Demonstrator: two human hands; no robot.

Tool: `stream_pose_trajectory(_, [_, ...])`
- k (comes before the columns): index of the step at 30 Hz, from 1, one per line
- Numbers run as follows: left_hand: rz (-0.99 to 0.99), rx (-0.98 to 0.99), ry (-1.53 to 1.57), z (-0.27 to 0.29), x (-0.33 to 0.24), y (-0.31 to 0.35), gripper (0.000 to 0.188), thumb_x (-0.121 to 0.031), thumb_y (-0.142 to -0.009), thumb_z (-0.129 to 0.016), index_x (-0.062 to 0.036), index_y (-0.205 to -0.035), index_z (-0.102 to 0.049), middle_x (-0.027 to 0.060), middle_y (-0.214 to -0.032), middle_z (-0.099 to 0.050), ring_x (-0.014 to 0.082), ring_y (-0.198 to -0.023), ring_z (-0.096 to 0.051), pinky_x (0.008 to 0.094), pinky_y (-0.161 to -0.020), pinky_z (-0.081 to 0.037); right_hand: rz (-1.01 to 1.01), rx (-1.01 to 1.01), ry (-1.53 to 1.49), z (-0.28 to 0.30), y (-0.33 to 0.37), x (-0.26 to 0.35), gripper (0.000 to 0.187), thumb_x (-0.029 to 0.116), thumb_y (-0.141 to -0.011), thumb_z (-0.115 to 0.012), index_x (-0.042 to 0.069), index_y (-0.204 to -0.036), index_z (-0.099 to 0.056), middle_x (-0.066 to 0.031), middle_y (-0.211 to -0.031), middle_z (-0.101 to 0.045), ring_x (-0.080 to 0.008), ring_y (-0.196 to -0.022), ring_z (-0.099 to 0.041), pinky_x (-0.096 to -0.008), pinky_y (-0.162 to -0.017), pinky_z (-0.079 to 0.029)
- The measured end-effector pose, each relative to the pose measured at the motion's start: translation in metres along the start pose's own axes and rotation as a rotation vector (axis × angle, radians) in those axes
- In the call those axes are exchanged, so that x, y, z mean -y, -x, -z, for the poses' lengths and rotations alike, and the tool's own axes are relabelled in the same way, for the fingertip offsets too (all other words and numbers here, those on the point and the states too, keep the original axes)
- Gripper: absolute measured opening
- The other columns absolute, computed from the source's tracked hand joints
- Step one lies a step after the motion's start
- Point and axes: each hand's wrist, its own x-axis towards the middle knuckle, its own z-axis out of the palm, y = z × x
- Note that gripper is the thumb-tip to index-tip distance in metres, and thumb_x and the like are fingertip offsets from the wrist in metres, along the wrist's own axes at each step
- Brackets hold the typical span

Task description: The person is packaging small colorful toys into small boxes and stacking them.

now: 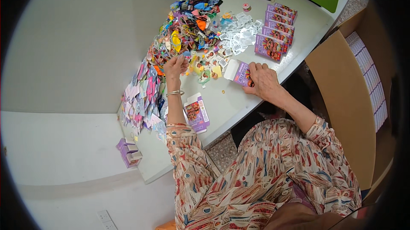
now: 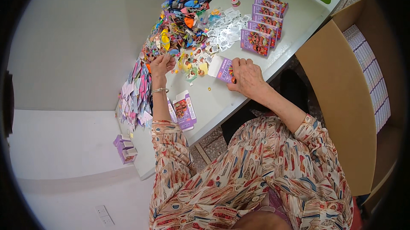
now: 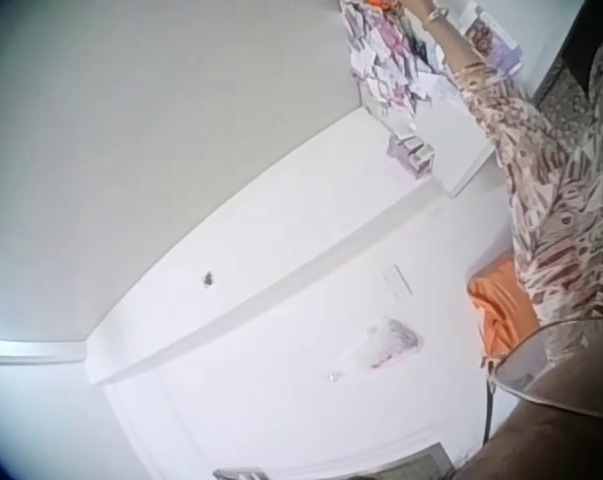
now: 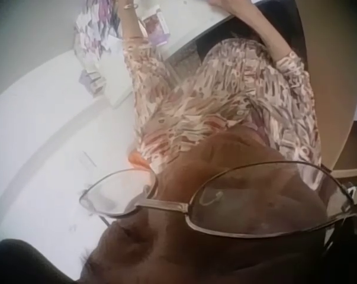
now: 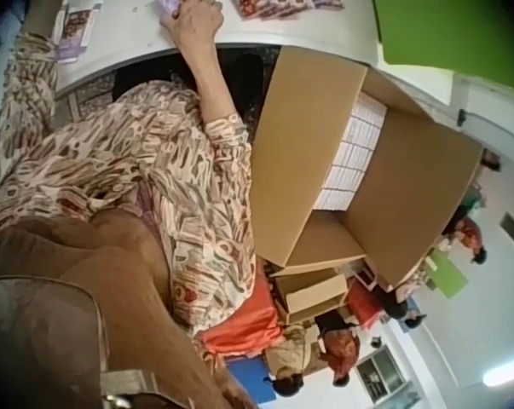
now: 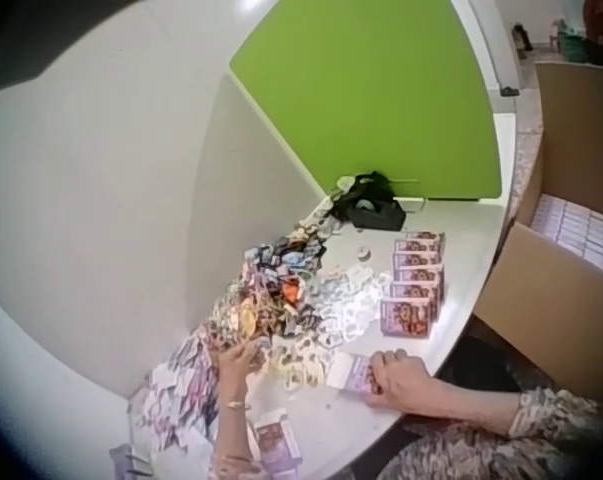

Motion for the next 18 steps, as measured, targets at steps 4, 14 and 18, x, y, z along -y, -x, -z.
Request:
stream_pose_trajectory(4, [-0.034,0.005,0.002,-0.004,-0.004,0.014,0.019,-0.02,-0.087,-0.068,-0.0019,-0.093,-0.068,0.0059,-0.083,-0.069,0.0128,-0.076,-0.066,0.0249,-0.067,-0.053,-0.001,0.009,0.0,0.0,0.0,0.0,0.063,0.039,-0.064,-0.079,-0.001,-0.101,-0.047,-0.0162,-0.091,-0.057,-0.0315,-0.084,-0.059,-0.0402,-0.07,-0.052])
stream_pose_trajectory(14, [0.014,0.366,-0.065,-0.012,0.014,0.064,0.023,-0.016,-0.084,-0.068,-0.0016,-0.101,-0.071,0.0004,-0.083,-0.067,0.0081,-0.079,-0.061,0.0232,-0.074,-0.048,-0.012,0.024,0.002,0.004,0.0,-0.002,0.062,0.04,-0.065,-0.078,0.0,-0.101,-0.047,-0.0153,-0.092,-0.057,-0.0316,-0.085,-0.06,-0.0407,-0.071,-0.052])
stream_pose_trajectory(18, [-0.075,0.363,-0.409,-0.034,0.034,0.07,0.023,-0.017,-0.082,-0.071,0.0001,-0.098,-0.068,0.003,-0.083,-0.066,0.0092,-0.075,-0.06,0.0235,-0.071,-0.048,-0.004,0.019,0.008,0.003,0.0,0.0,0.063,0.041,-0.066,-0.078,0.0,-0.102,-0.046,-0.0155,-0.092,-0.057,-0.0322,-0.086,-0.06,-0.0408,-0.071,-0.051])
